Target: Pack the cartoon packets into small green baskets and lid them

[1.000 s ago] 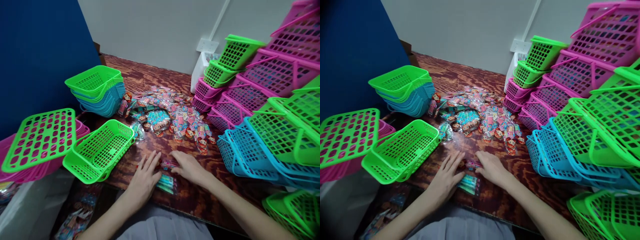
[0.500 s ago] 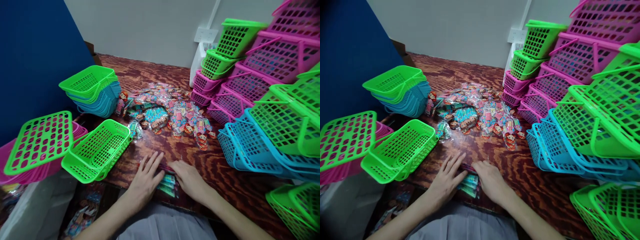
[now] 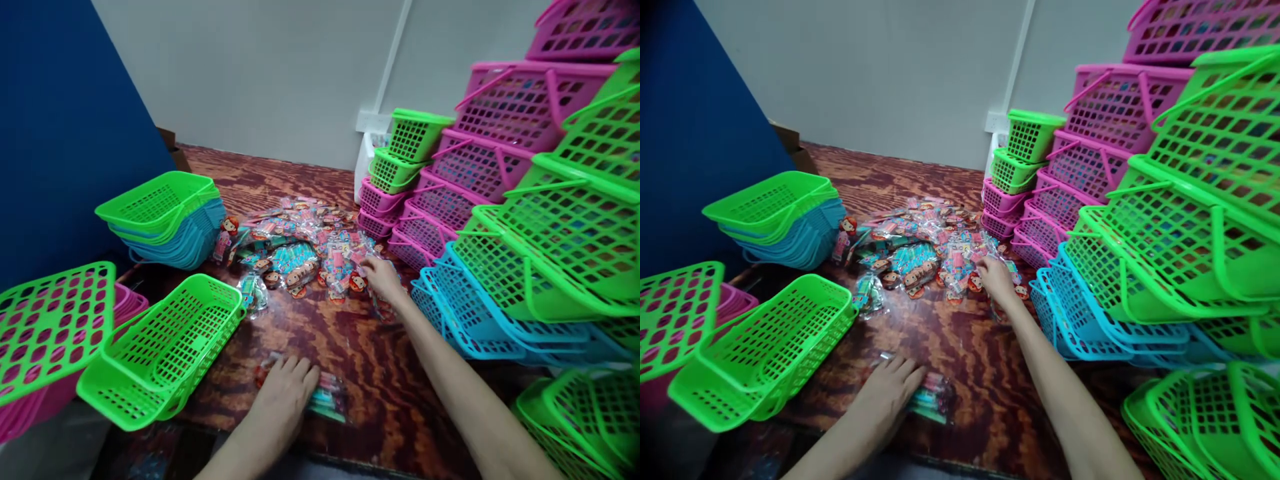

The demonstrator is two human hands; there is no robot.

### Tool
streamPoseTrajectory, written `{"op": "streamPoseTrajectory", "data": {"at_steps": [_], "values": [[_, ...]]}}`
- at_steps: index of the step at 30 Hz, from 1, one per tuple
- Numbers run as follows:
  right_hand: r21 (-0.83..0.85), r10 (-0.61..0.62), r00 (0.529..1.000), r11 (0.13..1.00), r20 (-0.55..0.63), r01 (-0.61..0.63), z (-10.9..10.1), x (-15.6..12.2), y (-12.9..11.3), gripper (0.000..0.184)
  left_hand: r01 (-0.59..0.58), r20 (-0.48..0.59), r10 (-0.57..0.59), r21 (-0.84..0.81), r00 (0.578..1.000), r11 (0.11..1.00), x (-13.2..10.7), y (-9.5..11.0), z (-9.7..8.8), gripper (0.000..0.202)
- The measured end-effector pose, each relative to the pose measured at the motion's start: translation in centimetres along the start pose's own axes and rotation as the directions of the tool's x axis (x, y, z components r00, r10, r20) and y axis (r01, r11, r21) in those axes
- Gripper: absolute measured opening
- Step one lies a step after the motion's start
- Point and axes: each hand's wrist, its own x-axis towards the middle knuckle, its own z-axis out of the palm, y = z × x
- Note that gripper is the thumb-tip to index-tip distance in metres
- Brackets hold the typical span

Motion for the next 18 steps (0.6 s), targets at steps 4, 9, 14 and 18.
{"op": "streamPoseTrajectory", "data": {"at_steps": [4,9,14,18], "values": [[0.018,0.085,0.989,0.996,-0.12,-0.083,0.3,3.3,0.0,0.046,0.053,0.013,-0.053,-0.019,0.998,0.998,0.1,0.3,0.0,0.042],[0.278,0.128,0.986,0.956,-0.103,-0.095,2.6,1.4,-1.3,0.035,0.097,-0.084,-0.111,-0.162,0.99,0.982,-0.3,-0.2,0.3,0.048],[0.674,0.105,0.991,0.727,0.084,-0.135,6.8,-5.3,-2.7,0.039,0.02,-0.305,-0.186,-0.474,0.934,0.88,-0.5,-0.9,-0.6,0.045],[0.868,0.03,0.978,0.457,0.204,-0.196,10.2,-10.2,-4.3,0.04,-0.041,-0.52,-0.152,-0.34,0.84,0.94,0.2,-1.2,-1.0,0.039]]}}
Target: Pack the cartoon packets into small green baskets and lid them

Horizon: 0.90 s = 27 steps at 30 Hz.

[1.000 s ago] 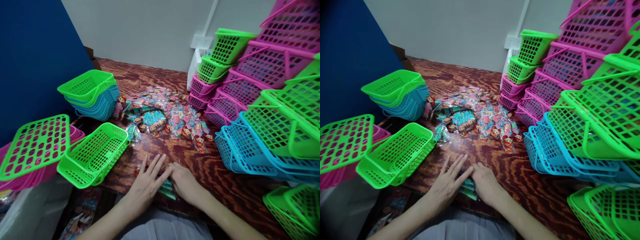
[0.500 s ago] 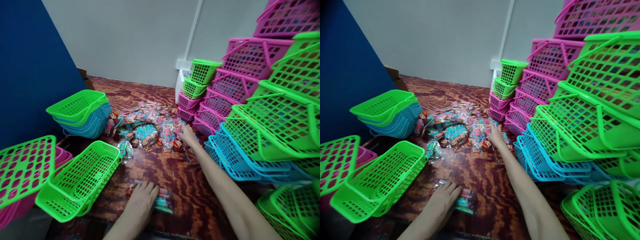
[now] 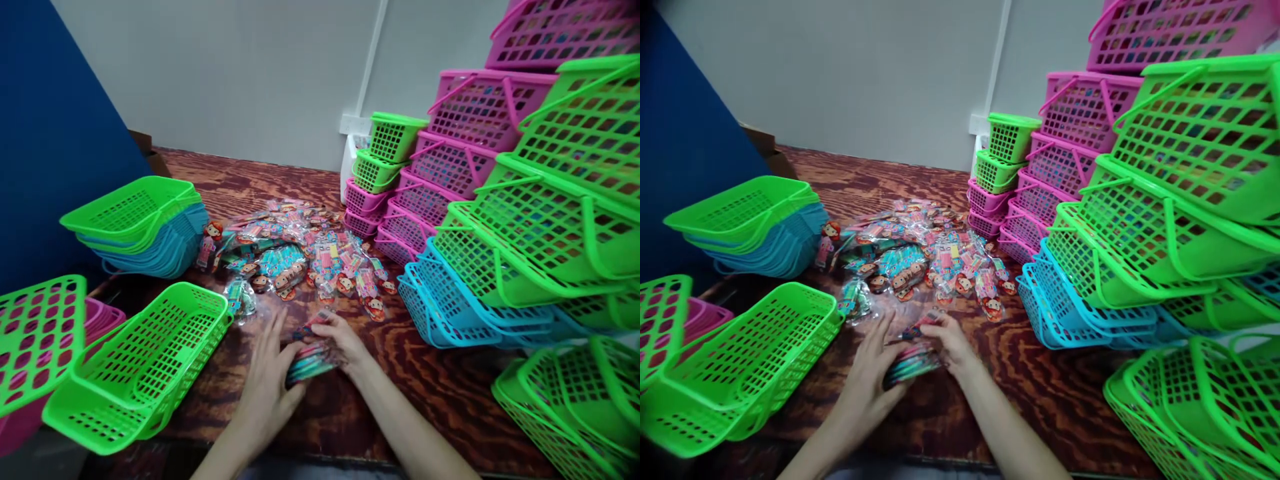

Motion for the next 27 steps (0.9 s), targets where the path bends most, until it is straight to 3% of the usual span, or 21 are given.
{"op": "streamPoseTrajectory", "data": {"at_steps": [3,6,8,10,11,13,15,16,18,23,27], "values": [[0.155,0.071,0.983,0.983,0.171,-0.098,0.3,-1.7,0.5,0.029,-0.074,0.136,0.068,0.038,0.988,0.997,0.0,-0.2,0.1,0.044],[0.116,0.143,0.929,0.974,0.34,-0.192,-1.6,-2.7,-0.3,0.029,-0.091,0.307,0.081,0.02,0.948,0.996,-0.7,-0.5,-0.3,0.051],[-0.039,0.146,0.948,0.989,0.282,-0.141,-3.8,-3.5,-0.9,0.036,-0.094,0.34,0.066,0.064,0.938,0.994,-1.2,-0.8,-0.9,0.05],[-0.295,0.068,0.991,0.955,0.115,-0.031,-5.8,-4.4,-1.3,0.036,-0.101,0.335,0.046,0.149,0.941,0.984,-1.5,-1.3,-1.8,0.05],[-0.453,0.007,0.999,0.892,0.036,0.011,-6.7,-5.0,-1.2,0.034,-0.103,0.33,0.031,0.203,0.943,0.974,-1.6,-1.6,-2.2,0.052],[-0.736,-0.108,0.994,0.675,-0.034,0.048,-7.6,-6.2,-0.8,0.033,-0.11,0.342,-0.004,0.313,0.94,0.944,-1.6,-2.2,-2.9,0.059],[-0.883,-0.151,0.988,0.467,-0.023,0.051,-7.5,-7.2,-0.1,0.043,-0.12,0.366,-0.032,0.387,0.93,0.914,-1.4,-2.6,-3.1,0.066],[-0.914,-0.147,0.989,0.402,-0.009,0.051,-7.2,-7.5,0.3,0.05,-0.126,0.374,-0.04,0.409,0.926,0.904,-1.4,-2.7,-3.1,0.067],[-0.941,-0.118,0.993,0.337,0.002,0.042,-6.6,-7.7,0.9,0.055,-0.131,0.376,-0.049,0.438,0.925,0.889,-1.4,-2.5,-2.7,0.064],[-0.962,0.008,1.0,0.272,0.017,0.014,-6.9,-5.8,0.7,0.048,-0.113,0.401,-0.105,0.484,0.91,0.868,-1.9,-1.2,-2.2,0.042],[-0.988,-0.095,0.993,0.125,0.076,0.088,-5.6,-2.1,-2.1,0.045,-0.11,0.415,-0.108,0.468,0.903,0.877,-2.6,-0.7,-2.3,0.042]]}}
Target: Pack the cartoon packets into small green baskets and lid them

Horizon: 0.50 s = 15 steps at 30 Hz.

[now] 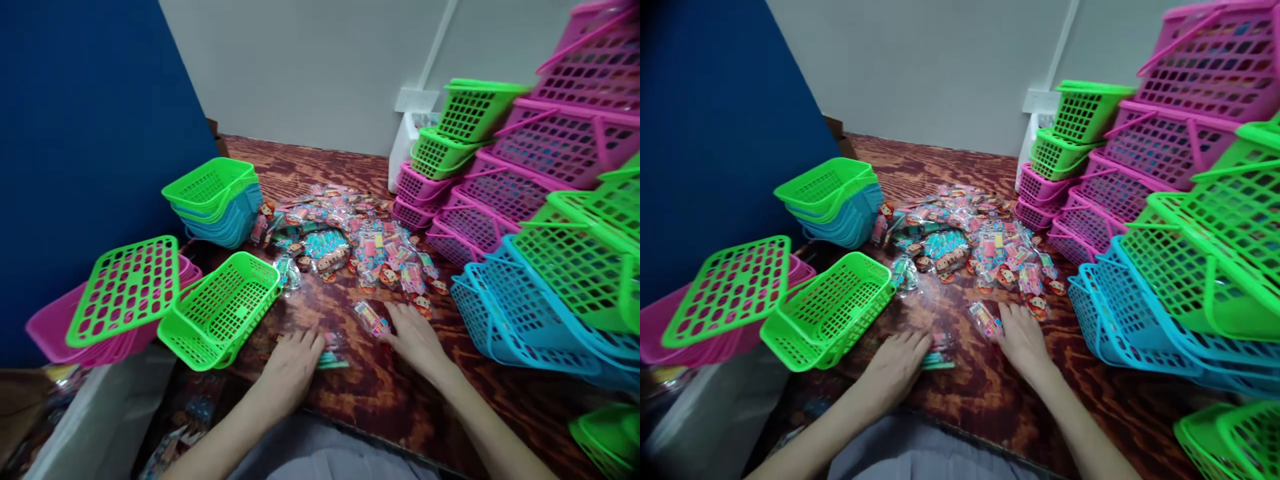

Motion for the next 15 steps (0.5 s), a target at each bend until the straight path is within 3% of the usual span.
{"op": "streamPoseTrajectory", "data": {"at_steps": [2,3,4,6,10,12,15], "values": [[0.061,-0.067,0.997,0.996,-0.029,0.069,-1.3,3.0,-2.7,0.033,0.007,0.001,-0.007,-0.022,1.0,1.0,-0.2,0.0,0.0,0.041],[0.151,-0.089,0.996,0.985,0.025,0.084,-1.7,4.6,-4.6,0.027,0.016,0.004,-0.016,-0.033,1.0,0.999,-0.3,0.1,-0.1,0.04],[0.25,-0.093,0.989,0.966,0.112,0.063,-1.9,6.2,-6.8,0.028,0.026,0.01,-0.025,-0.042,1.0,0.999,-0.3,0.1,-0.2,0.04],[0.292,-0.097,0.979,0.956,0.177,0.042,-1.6,9.3,-11.6,0.038,0.048,0.031,-0.047,-0.052,0.998,0.997,-0.2,0.3,-0.3,0.039],[0.294,-0.012,0.992,0.956,0.125,-0.026,0.4,13.6,-19.7,0.047,0.094,0.049,-0.091,-0.061,0.995,0.994,0.0,0.6,-0.6,0.037],[0.299,0.029,0.994,0.952,0.106,-0.059,1.1,14.7,-21.6,0.046,0.095,0.047,-0.092,-0.069,0.995,0.993,-0.1,0.6,-0.6,0.036],[0.312,0.023,0.987,0.947,0.162,-0.073,1.1,15.4,-20.9,0.031,0.076,0.065,-0.071,-0.07,0.995,0.995,-0.3,0.3,-0.4,0.038]]}}
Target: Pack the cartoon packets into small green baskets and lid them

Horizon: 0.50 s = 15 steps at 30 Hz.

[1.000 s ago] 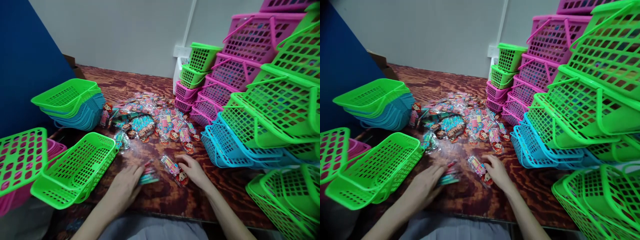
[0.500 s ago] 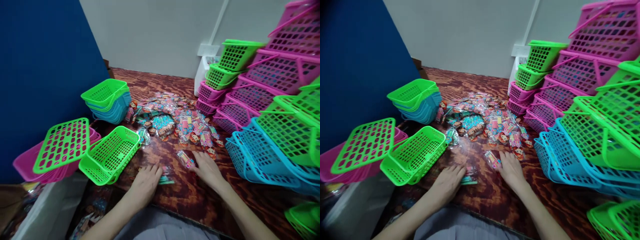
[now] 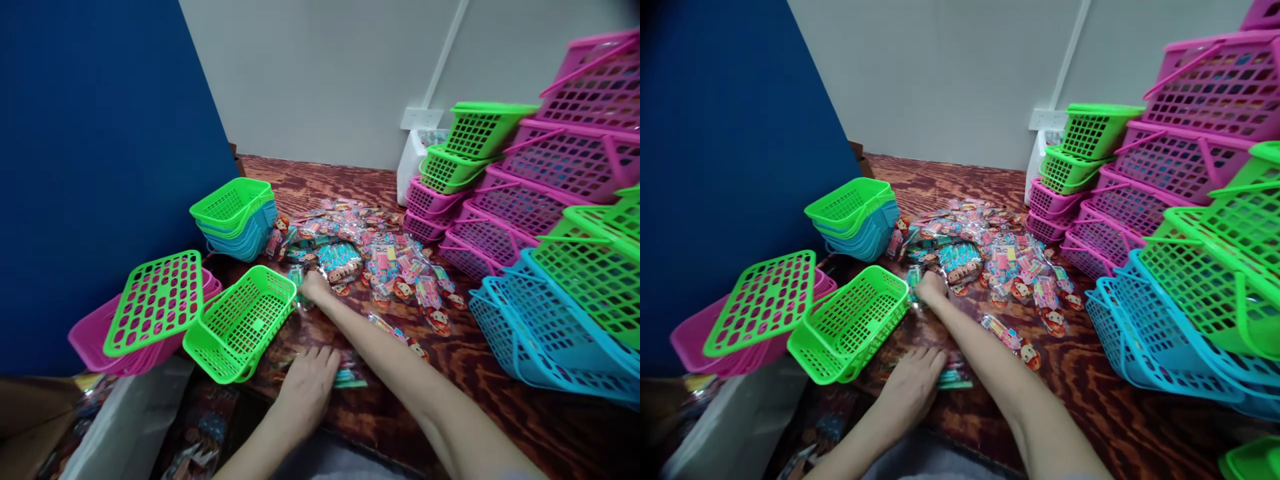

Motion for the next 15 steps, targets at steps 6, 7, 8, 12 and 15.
{"op": "streamPoseTrajectory", "data": {"at_steps": [6,7,8,12,15], "values": [[-0.068,-0.133,0.991,0.989,-0.009,0.132,-3.6,-6.5,8.2,0.027,-0.143,-0.055,0.145,0.03,0.988,0.989,-0.4,-1.3,1.4,0.04],[-0.085,-0.166,0.986,0.983,-0.011,0.164,-3.9,-8.4,9.6,0.034,-0.164,-0.067,0.166,0.036,0.984,0.986,-0.4,-1.4,1.6,0.04],[-0.111,-0.24,0.971,0.965,-0.008,0.238,-3.9,-10.2,10.8,0.044,-0.177,-0.078,0.179,0.041,0.981,0.983,-0.4,-1.6,1.7,0.039],[-0.248,-0.464,0.886,0.857,0.01,0.451,-2.7,-14.9,13.5,0.077,-0.207,-0.101,0.21,0.037,0.973,0.978,-0.5,-1.7,1.2,0.034],[-0.231,-0.435,0.9,0.875,0.004,0.425,-2.2,-15.7,13.8,0.067,-0.212,-0.118,0.214,0.031,0.97,0.977,-1.1,-1.6,0.8,0.036]]}}
